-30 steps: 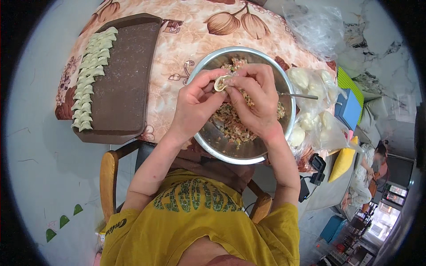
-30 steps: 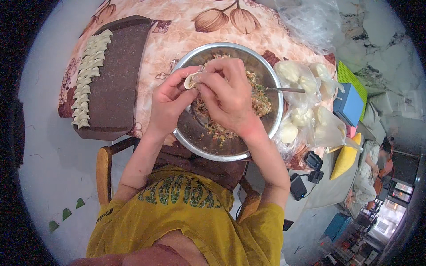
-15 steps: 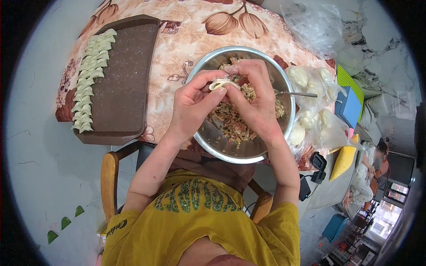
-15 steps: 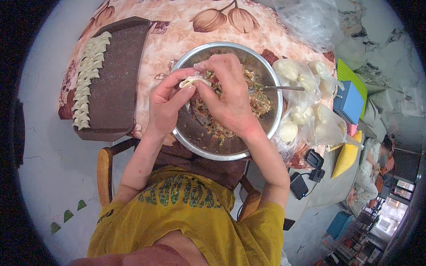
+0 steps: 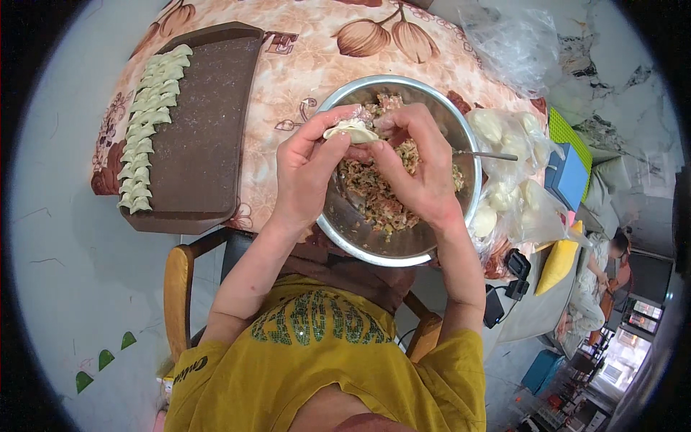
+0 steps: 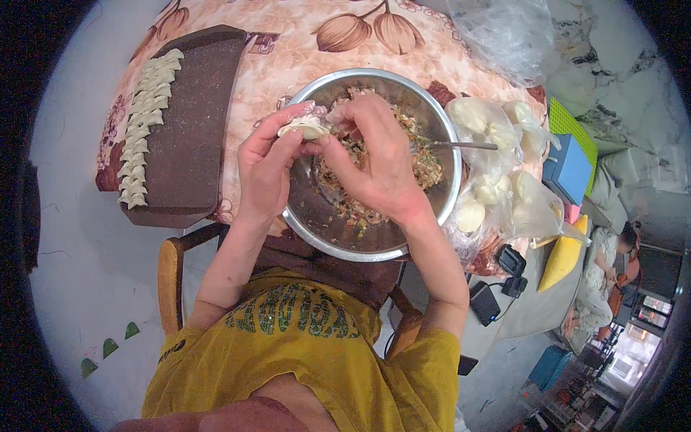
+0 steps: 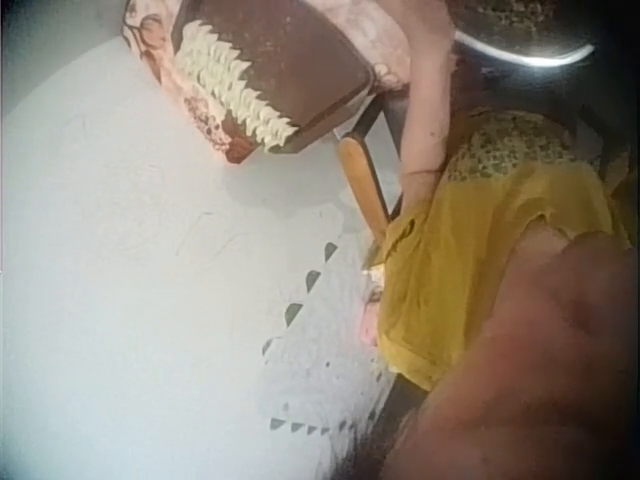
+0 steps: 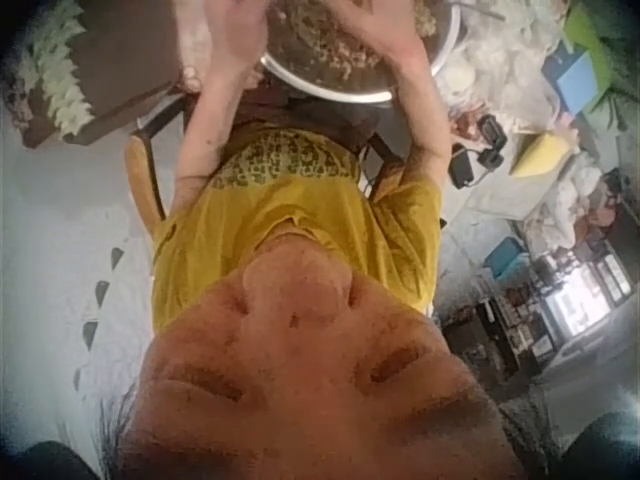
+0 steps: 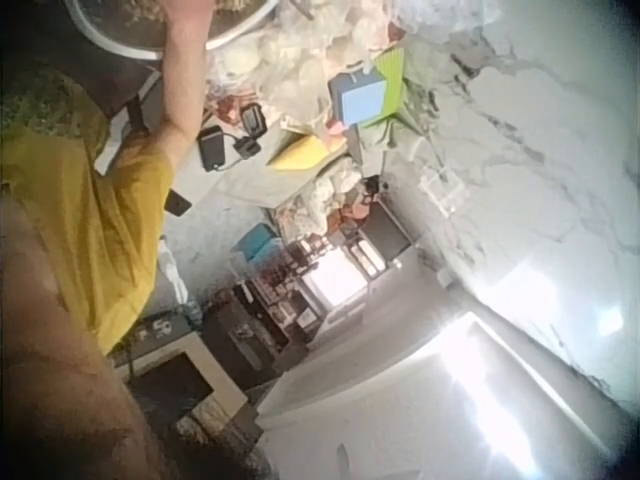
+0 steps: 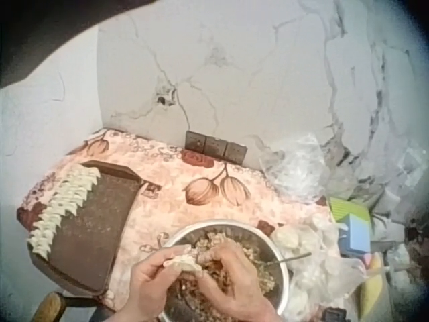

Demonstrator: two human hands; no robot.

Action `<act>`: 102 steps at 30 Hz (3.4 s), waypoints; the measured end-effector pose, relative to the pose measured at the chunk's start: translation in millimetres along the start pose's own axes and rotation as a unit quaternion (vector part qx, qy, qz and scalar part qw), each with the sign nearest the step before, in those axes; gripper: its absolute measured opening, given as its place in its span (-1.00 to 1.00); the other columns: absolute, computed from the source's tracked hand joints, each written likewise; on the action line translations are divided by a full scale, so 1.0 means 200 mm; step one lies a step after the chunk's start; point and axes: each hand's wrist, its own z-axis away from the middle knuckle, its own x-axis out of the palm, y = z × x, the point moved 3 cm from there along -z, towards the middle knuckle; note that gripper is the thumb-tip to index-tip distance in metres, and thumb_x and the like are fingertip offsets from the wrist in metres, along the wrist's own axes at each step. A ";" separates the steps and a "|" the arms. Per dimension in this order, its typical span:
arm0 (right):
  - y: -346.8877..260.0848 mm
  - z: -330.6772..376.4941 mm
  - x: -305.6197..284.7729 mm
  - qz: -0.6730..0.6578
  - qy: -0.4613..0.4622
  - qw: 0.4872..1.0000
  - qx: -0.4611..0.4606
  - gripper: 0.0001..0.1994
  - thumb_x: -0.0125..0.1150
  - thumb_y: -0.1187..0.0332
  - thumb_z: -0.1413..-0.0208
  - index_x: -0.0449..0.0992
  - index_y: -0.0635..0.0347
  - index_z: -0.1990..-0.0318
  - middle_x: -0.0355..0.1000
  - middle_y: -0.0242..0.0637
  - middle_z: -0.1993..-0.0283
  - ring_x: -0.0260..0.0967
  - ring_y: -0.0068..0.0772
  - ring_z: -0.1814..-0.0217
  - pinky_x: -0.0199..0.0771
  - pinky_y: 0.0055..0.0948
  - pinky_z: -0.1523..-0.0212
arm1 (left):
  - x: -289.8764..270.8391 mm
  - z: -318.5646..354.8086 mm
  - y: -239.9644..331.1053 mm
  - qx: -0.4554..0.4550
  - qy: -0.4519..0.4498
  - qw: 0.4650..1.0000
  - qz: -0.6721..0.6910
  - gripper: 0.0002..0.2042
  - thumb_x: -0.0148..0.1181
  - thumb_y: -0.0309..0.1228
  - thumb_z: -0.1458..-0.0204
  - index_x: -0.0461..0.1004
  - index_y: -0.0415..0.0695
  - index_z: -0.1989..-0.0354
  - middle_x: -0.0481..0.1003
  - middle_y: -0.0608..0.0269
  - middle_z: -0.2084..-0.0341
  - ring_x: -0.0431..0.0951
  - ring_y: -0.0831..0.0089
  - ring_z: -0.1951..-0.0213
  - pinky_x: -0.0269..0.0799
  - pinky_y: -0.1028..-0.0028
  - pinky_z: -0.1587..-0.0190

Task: The recorder is preparing dumplings by scooping filling onto wrappers and pinching them closed.

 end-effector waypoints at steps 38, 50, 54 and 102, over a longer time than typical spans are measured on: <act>-0.03 -0.01 0.01 0.064 -0.027 0.992 -0.102 -0.84 0.29 0.57 0.16 0.42 0.22 0.42 0.30 -0.19 0.42 0.33 -0.08 0.36 0.36 -0.20 0.37 | 0.01 0.02 0.00 0.039 -0.007 0.996 -0.086 -0.68 0.01 -0.61 -0.26 0.45 -0.35 -0.16 0.53 0.07 -0.08 0.56 0.44 -0.04 0.56 0.44 -0.04; -0.05 0.01 0.03 0.123 0.019 0.990 -0.063 -0.74 0.38 0.50 0.08 0.57 0.25 0.18 0.48 -0.14 0.23 0.51 -0.04 0.24 0.56 -0.19 0.28 | 0.01 0.01 -0.01 0.060 0.019 0.995 -0.081 -0.68 0.02 -0.63 -0.27 0.43 -0.34 -0.19 0.54 0.18 0.01 0.56 0.57 0.06 0.55 0.51 -0.02; -0.03 0.02 0.04 0.119 0.032 0.990 -0.067 -0.73 0.41 0.48 0.09 0.56 0.24 0.17 0.47 -0.13 0.21 0.51 -0.01 0.23 0.56 -0.17 0.26 | 0.01 0.02 0.00 0.062 0.025 0.992 -0.107 -0.68 0.02 -0.64 -0.27 0.43 -0.34 -0.19 0.54 0.20 0.00 0.54 0.59 0.04 0.52 0.54 -0.05; -0.02 0.00 0.05 0.158 0.029 0.982 -0.097 -0.86 0.33 0.56 0.05 0.47 0.24 0.34 0.38 -0.17 0.37 0.43 -0.07 0.32 0.48 -0.22 0.35 | 0.02 0.01 -0.02 0.002 -0.047 0.985 -0.167 -0.48 0.03 -0.74 -0.18 0.27 -0.31 -0.36 0.44 0.13 -0.16 0.49 0.53 -0.09 0.49 0.55 -0.08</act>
